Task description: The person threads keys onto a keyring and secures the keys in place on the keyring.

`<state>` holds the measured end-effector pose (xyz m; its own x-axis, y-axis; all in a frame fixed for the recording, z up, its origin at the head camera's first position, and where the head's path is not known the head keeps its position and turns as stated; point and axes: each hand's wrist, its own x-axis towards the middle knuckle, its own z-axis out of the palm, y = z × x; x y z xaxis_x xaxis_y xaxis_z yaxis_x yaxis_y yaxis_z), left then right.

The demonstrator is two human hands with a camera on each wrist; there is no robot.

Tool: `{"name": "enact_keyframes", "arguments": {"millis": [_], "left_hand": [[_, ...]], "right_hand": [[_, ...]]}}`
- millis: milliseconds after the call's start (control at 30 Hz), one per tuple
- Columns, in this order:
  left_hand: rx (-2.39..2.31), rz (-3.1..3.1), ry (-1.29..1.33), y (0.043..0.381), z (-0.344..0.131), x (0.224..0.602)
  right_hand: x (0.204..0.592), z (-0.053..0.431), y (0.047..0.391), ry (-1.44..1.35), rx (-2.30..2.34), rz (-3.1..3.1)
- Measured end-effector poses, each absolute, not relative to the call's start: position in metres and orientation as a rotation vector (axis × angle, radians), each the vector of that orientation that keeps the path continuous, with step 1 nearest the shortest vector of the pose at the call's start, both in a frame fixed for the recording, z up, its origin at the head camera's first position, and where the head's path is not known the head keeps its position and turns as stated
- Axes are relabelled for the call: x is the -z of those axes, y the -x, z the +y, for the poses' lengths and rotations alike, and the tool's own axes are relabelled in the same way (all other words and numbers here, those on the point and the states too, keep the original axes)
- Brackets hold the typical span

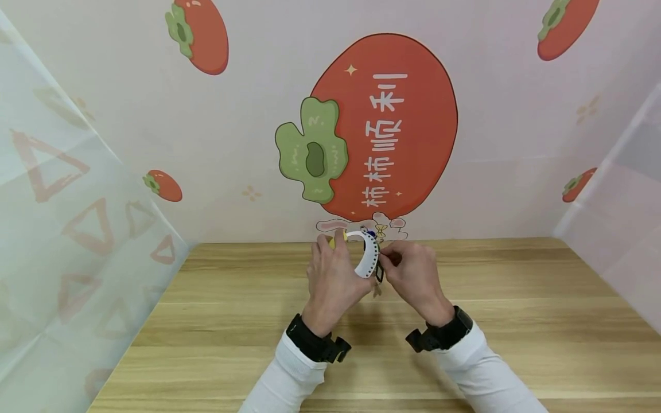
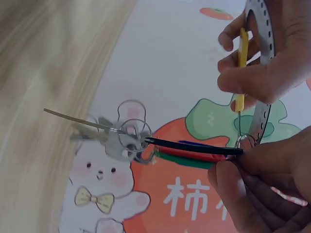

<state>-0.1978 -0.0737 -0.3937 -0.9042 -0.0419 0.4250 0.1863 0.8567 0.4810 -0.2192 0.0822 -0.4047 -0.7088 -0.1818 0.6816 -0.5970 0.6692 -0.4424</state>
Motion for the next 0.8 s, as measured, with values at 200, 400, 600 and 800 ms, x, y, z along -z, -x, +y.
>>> {"name": "enact_keyframes", "arguments": {"millis": [200, 400, 600, 800], "left_hand": [[0.700, -2.624, 0.107, 0.1968, -0.0735, 0.3953], [0.698, -2.629, 0.105, 0.1975, -0.0726, 0.3956], [0.689, -2.619, 0.083, 0.1983, -0.0727, 0.3961], [0.691, -2.610, 0.072, 0.1986, -0.0726, 0.3955]], "right_hand": [[0.4060, 0.0820, 0.2188, -0.703, -0.701, -2.257], [0.4049, 0.0827, 0.2183, -0.696, -0.718, -2.302], [0.4042, 0.0814, 0.2182, -0.585, -0.893, -2.373], [0.4042, 0.0811, 0.2194, -0.505, -1.004, -2.399]]}}
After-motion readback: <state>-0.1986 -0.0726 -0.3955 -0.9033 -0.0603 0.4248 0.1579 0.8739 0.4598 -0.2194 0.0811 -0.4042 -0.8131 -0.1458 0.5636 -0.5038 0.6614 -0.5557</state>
